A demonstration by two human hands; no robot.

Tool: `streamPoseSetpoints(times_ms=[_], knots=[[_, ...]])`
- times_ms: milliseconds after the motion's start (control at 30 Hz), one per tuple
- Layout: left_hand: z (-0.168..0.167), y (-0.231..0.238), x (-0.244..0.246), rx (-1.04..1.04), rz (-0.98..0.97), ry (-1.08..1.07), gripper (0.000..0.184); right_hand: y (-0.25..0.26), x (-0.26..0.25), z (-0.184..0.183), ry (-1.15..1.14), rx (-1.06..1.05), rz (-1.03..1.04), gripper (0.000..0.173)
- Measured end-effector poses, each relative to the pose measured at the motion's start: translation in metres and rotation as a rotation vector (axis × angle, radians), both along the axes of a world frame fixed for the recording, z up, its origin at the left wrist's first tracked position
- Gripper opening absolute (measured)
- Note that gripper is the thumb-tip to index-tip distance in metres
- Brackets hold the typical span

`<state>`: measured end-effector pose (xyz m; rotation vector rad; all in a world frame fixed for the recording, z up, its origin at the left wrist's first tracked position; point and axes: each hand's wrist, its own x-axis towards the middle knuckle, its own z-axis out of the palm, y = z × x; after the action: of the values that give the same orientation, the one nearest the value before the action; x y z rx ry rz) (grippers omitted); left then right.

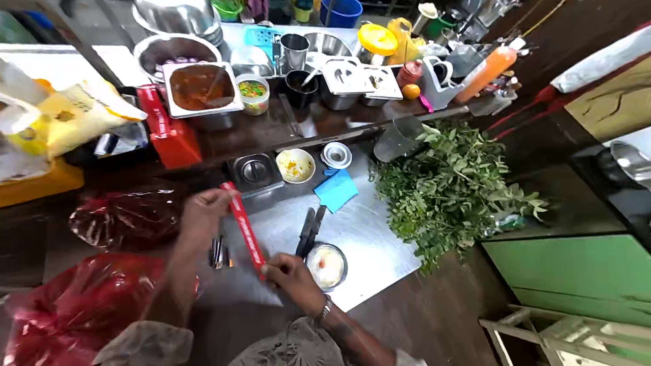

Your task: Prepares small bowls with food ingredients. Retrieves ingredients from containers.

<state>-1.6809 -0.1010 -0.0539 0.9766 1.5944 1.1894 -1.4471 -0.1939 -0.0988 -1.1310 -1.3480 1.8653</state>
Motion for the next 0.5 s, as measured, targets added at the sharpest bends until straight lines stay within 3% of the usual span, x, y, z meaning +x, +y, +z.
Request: streamPoseSetpoints(times_ms=[133,233,367,500], knots=[[-0.050,-0.012,0.102,-0.011,-0.378,-0.134,0.014,-0.089,0.083,-0.046,0.000,-0.164,-0.285,0.023],[-0.089,-0.006,0.162,-0.005,-0.623,-0.007,0.013,-0.131,0.105,-0.074,0.039,-0.323,-0.506,0.024],[-0.123,0.004,0.208,-0.088,-0.727,0.205,0.014,-0.140,0.099,-0.119,0.026,-0.359,-0.733,0.025],[-0.129,0.013,0.220,-0.286,-0.808,0.385,0.025,-0.127,0.104,-0.150,-0.178,-0.320,-0.696,0.025]])
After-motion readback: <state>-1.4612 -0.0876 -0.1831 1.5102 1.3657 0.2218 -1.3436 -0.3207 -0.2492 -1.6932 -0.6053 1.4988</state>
